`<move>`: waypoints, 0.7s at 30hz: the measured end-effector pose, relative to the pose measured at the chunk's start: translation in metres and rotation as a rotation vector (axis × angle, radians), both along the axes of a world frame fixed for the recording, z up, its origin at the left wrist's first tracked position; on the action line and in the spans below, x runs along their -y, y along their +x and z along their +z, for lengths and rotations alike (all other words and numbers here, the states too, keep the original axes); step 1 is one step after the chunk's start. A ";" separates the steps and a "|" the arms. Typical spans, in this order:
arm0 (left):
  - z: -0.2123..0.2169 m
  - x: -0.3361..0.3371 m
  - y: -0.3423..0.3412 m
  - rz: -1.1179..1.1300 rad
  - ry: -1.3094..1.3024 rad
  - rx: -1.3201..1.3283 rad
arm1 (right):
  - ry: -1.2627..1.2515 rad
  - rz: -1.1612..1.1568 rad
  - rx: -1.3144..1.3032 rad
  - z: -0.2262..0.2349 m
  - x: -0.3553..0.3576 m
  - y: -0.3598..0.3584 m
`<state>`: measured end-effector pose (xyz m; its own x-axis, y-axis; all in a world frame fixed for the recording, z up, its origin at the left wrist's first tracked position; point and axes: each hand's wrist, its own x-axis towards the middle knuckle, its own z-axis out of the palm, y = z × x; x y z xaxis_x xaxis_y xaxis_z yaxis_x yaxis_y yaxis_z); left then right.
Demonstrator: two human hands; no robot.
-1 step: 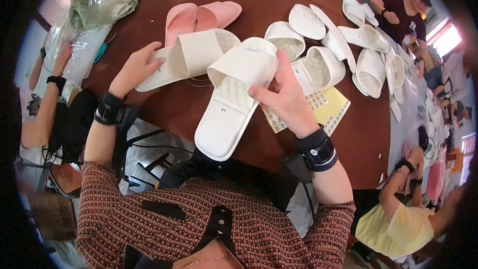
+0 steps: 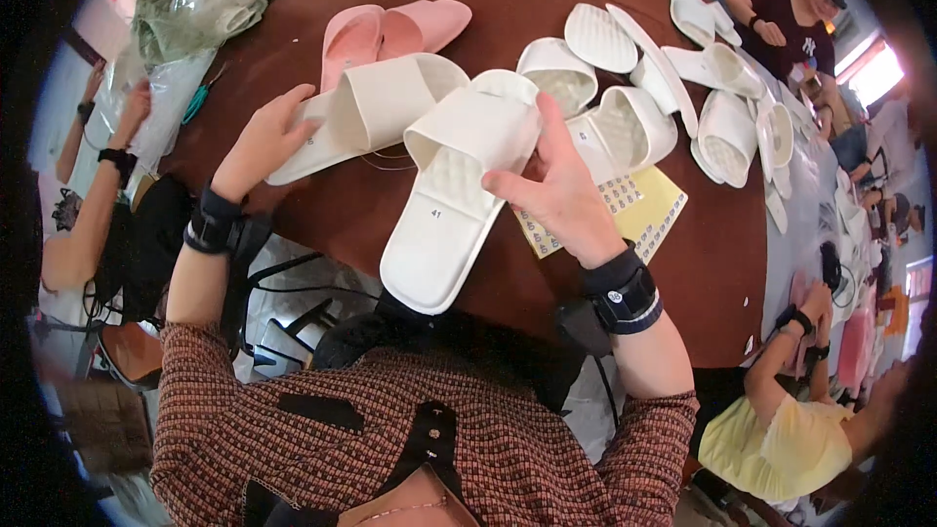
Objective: Inspecting and sorting slippers at a manufacturing station.
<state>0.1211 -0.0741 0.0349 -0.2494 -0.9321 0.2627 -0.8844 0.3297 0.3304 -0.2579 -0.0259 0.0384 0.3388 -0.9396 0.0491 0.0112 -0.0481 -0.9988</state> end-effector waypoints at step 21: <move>-0.033 -0.128 -0.048 0.180 0.298 -0.830 | -0.214 -0.173 -0.501 -0.007 0.002 0.006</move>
